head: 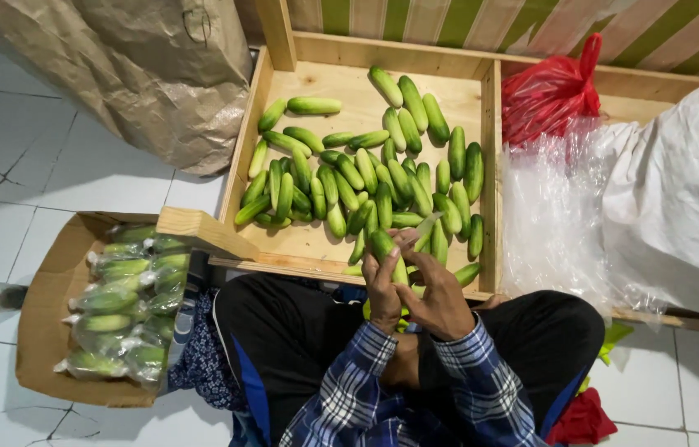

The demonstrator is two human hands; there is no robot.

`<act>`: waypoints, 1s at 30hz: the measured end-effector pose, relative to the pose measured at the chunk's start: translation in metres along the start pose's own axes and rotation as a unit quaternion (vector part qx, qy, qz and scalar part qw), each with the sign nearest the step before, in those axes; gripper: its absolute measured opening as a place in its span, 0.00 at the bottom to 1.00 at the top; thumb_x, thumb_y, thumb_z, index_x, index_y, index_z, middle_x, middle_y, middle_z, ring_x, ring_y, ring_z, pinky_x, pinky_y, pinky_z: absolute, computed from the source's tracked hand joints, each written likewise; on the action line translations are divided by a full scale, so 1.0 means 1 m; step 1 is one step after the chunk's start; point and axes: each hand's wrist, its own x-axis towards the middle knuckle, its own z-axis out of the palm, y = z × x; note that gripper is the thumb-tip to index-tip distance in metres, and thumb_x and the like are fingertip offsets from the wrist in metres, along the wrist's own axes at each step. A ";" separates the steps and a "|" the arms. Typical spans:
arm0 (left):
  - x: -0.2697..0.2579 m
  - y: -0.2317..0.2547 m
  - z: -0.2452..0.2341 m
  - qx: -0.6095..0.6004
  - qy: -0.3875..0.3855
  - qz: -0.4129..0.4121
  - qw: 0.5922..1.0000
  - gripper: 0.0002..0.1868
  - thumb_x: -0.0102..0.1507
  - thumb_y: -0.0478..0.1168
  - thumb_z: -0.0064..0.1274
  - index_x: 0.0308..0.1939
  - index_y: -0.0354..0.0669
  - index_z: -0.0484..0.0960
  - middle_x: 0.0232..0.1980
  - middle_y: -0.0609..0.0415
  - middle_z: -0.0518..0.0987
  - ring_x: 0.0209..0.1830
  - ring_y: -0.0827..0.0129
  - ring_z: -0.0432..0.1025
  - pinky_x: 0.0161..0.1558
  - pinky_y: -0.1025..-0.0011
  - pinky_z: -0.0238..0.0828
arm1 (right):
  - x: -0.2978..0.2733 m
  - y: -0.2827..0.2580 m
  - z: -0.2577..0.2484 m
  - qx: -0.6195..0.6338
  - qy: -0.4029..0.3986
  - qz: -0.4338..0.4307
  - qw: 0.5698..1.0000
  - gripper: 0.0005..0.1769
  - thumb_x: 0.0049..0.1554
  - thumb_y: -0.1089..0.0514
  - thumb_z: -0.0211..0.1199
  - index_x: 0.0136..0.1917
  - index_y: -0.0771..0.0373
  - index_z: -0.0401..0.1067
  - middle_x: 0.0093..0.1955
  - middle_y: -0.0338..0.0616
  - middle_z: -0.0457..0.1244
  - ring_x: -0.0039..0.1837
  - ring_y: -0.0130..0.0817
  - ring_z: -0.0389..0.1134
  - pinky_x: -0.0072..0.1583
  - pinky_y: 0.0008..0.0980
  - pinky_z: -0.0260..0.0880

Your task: The person picks up cucumbers from a wooden crate, places them into small plastic bags, and then puts the bagged cucumbers into a cardboard box.

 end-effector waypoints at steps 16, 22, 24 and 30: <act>0.010 0.043 -0.002 0.195 0.000 0.060 0.979 0.08 0.63 0.33 0.63 0.43 0.31 0.85 0.33 0.41 0.85 0.29 0.62 0.82 0.32 0.70 0.82 | -0.013 0.045 -0.021 0.321 0.222 0.060 0.919 0.15 0.50 0.70 0.73 0.48 0.73 0.71 0.31 0.48 0.63 0.27 0.28 0.66 0.33 0.27 0.70; 0.003 0.077 0.012 0.202 -0.109 0.037 0.973 0.07 0.66 0.33 0.58 0.45 0.31 0.86 0.35 0.40 0.86 0.22 0.64 0.81 0.27 0.72 0.81 | 0.017 0.020 -0.039 0.244 0.136 0.031 0.960 0.35 0.45 0.71 0.77 0.66 0.71 0.72 0.54 0.59 0.71 0.33 0.27 0.71 0.40 0.27 0.73; 0.003 0.084 0.010 0.202 -0.137 0.040 0.969 0.08 0.68 0.34 0.55 0.46 0.30 0.85 0.36 0.41 0.85 0.29 0.65 0.82 0.34 0.70 0.83 | 0.016 0.037 -0.034 0.232 0.132 0.069 0.961 0.21 0.47 0.71 0.75 0.54 0.70 0.77 0.40 0.52 0.72 0.32 0.28 0.71 0.37 0.24 0.73; 0.003 0.097 0.004 0.295 -0.118 0.084 0.944 0.14 0.55 0.38 0.74 0.38 0.36 0.85 0.27 0.49 0.81 0.29 0.77 0.74 0.32 0.75 0.77 | 0.011 0.002 -0.031 0.234 0.124 0.080 0.961 0.18 0.48 0.70 0.76 0.52 0.68 0.77 0.38 0.47 0.73 0.35 0.23 0.72 0.42 0.21 0.74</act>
